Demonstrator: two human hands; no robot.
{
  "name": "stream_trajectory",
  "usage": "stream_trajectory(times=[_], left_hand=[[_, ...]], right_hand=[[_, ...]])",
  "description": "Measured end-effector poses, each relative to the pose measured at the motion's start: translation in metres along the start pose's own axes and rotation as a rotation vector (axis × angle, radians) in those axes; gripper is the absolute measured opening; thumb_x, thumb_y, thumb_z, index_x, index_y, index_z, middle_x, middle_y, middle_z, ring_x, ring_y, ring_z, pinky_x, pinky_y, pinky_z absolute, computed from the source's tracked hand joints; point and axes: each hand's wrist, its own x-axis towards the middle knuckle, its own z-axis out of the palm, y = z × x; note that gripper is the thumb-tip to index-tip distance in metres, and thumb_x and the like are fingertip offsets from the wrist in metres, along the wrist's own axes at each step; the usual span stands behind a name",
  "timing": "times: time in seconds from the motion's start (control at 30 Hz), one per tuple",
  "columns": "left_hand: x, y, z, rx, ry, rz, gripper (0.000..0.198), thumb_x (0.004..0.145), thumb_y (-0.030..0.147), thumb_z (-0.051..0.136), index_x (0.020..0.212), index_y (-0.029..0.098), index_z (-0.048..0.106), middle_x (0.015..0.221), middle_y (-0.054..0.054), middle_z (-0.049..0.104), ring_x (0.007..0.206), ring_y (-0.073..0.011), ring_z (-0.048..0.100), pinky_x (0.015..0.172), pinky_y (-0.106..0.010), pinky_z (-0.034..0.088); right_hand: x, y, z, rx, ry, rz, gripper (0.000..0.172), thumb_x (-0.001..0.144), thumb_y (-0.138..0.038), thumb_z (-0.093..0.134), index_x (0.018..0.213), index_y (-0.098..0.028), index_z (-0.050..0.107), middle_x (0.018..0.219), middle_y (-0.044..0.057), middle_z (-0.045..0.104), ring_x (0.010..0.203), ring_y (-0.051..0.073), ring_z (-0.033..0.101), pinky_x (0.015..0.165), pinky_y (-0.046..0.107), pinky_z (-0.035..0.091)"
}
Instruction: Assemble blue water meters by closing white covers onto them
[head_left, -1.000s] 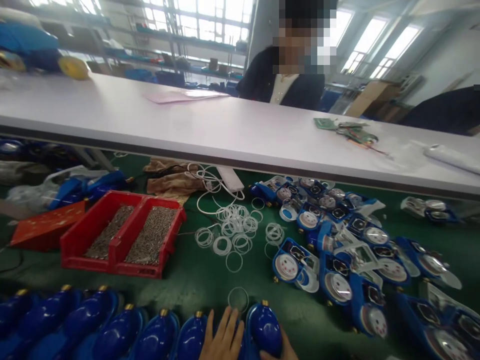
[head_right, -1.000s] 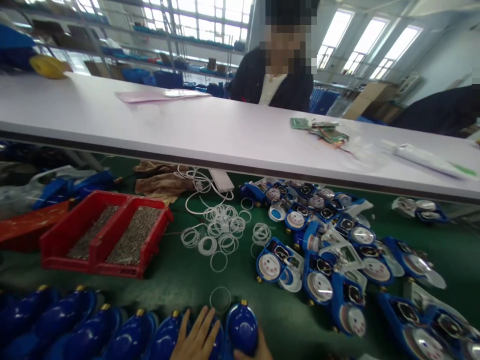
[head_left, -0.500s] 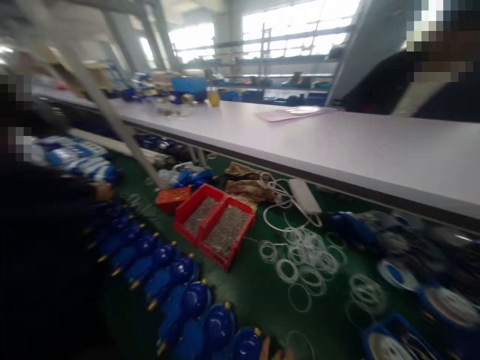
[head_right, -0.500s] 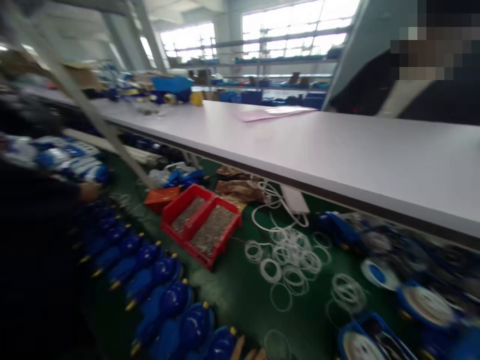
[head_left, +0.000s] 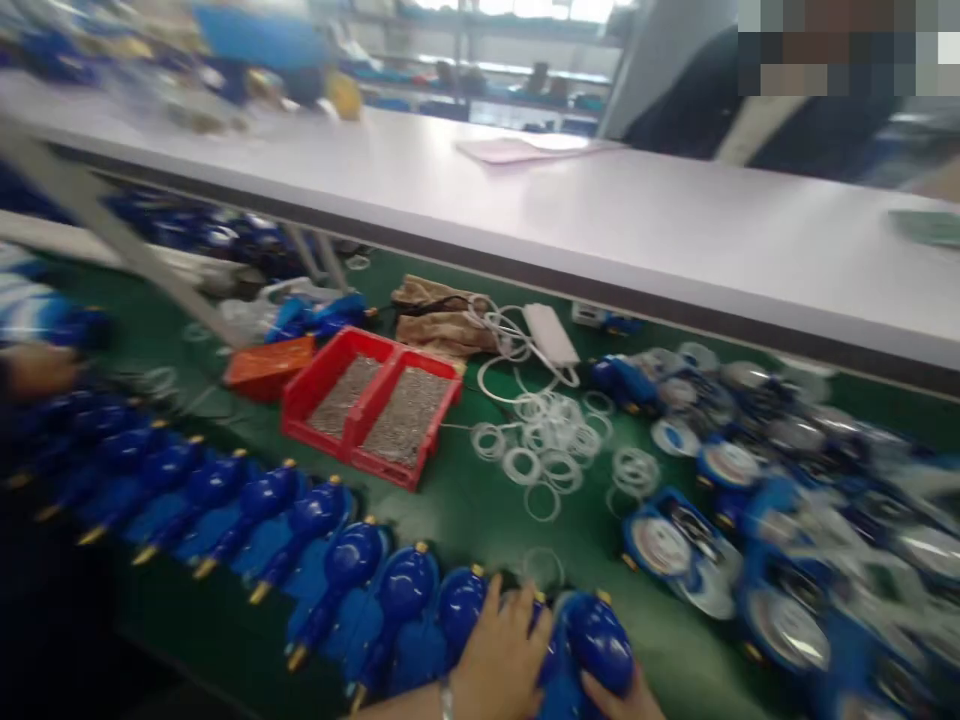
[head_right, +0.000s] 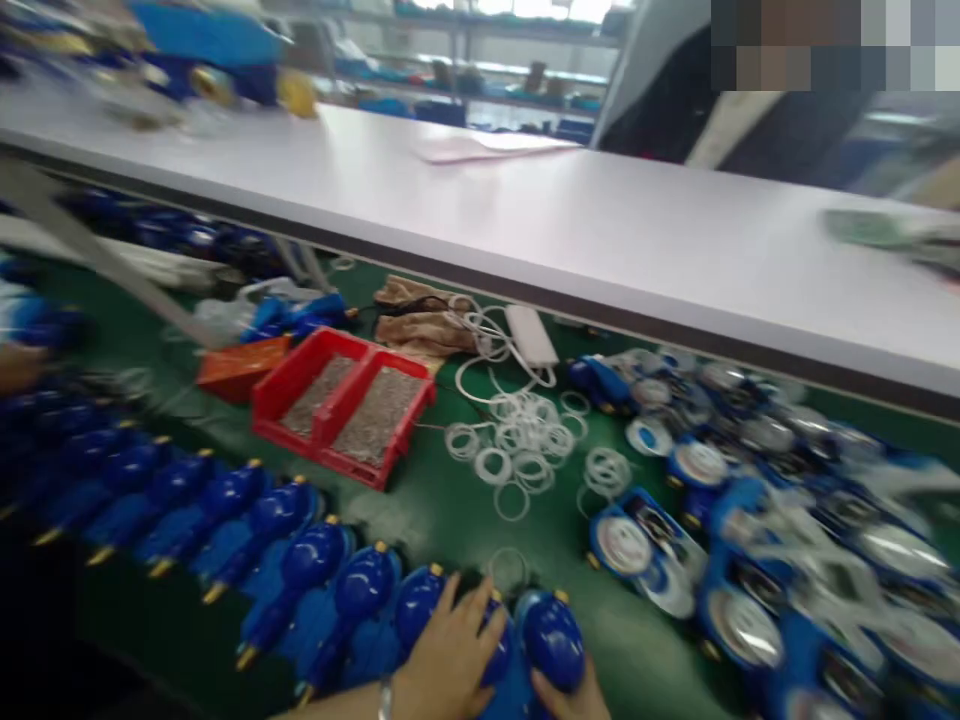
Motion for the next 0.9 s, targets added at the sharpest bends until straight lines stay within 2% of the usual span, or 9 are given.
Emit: stream_trajectory(times=[0.07,0.1,0.17,0.27,0.33,0.47,0.6,0.73,0.9], left_hand=[[-0.002,0.002,0.003,-0.008,-0.012,-0.014,0.065,0.076,0.052,0.046,0.129,0.016,0.035,0.135,-0.022,0.035,0.125,-0.0304,0.034,0.102,-0.055,0.024],[-0.003,0.001,0.005,0.000,-0.015,-0.019,0.062,0.077,0.049,0.046,0.129,0.018,0.036,0.136,-0.020,0.035,0.127,-0.0296,0.031,0.103,-0.055,0.023],[-0.003,-0.001,0.008,0.030,-0.018,-0.015,0.056,0.078,0.041,0.047,0.129,0.020,0.037,0.136,-0.018,0.037,0.128,-0.0284,0.030,0.103,-0.054,0.023],[-0.005,0.000,0.011,0.092,-0.024,-0.006,0.054,0.075,0.031,0.048,0.128,0.020,0.039,0.136,-0.018,0.037,0.126,-0.0278,0.033,0.102,-0.052,0.026],[-0.006,0.001,0.010,0.136,-0.033,-0.008,0.055,0.073,0.027,0.049,0.127,0.020,0.041,0.135,-0.018,0.038,0.125,-0.0281,0.036,0.101,-0.051,0.027],[-0.006,0.004,0.008,0.180,-0.063,-0.026,0.053,0.072,0.028,0.048,0.125,0.019,0.044,0.133,-0.020,0.040,0.121,-0.0288,0.041,0.099,-0.050,0.030],[-0.003,0.006,0.006,0.204,-0.118,-0.051,0.052,0.074,0.032,0.046,0.125,0.018,0.045,0.133,-0.020,0.040,0.118,-0.0286,0.044,0.099,-0.048,0.029],[-0.001,0.008,0.005,0.236,-0.158,-0.052,0.053,0.076,0.037,0.042,0.126,0.017,0.044,0.132,-0.020,0.042,0.118,-0.0277,0.045,0.100,-0.047,0.028],[-0.006,0.003,0.014,0.254,-0.151,-0.059,0.057,0.073,0.044,0.040,0.121,0.015,0.050,0.126,-0.018,0.050,0.113,-0.0283,0.050,0.098,-0.046,0.032]], right_hand=[[-0.017,0.003,-0.047,0.237,-0.076,0.240,0.034,0.063,-0.047,0.053,0.092,-0.033,0.064,0.083,0.011,0.068,0.077,0.028,0.065,0.066,0.041,0.050],[-0.020,0.005,-0.067,0.266,-0.058,0.324,0.036,0.054,-0.046,0.061,0.084,-0.026,0.066,0.081,0.012,0.067,0.077,0.029,0.064,0.067,0.041,0.050],[-0.016,0.010,-0.100,0.223,0.108,0.443,0.037,0.050,-0.042,0.063,0.080,-0.020,0.064,0.081,0.012,0.066,0.080,0.029,0.063,0.073,0.040,0.049],[0.008,0.016,-0.124,0.090,0.417,0.567,0.043,0.067,-0.038,0.049,0.101,-0.014,0.055,0.094,0.015,0.061,0.090,0.027,0.059,0.086,0.043,0.043],[0.029,0.013,-0.124,0.029,0.525,0.559,0.050,0.071,-0.037,0.049,0.113,-0.010,0.047,0.108,0.018,0.055,0.101,0.027,0.052,0.091,0.043,0.039],[0.075,-0.002,-0.103,-0.039,0.583,0.503,0.071,0.064,-0.036,0.065,0.123,-0.009,0.037,0.126,0.024,0.037,0.120,0.037,0.031,0.095,0.051,0.031],[0.102,-0.003,-0.086,-0.026,0.619,0.544,0.061,0.071,-0.030,0.061,0.123,-0.014,0.037,0.133,0.026,0.020,0.121,0.044,0.022,0.087,0.064,0.026],[0.097,0.013,-0.087,0.035,0.555,0.416,0.049,0.075,-0.022,0.054,0.122,-0.019,0.040,0.133,0.018,0.022,0.120,0.035,0.029,0.095,0.055,0.026],[0.059,0.034,-0.096,0.017,0.416,0.201,0.056,0.061,-0.020,0.066,0.115,-0.020,0.050,0.126,0.010,0.033,0.115,0.027,0.039,0.098,0.040,0.032]])
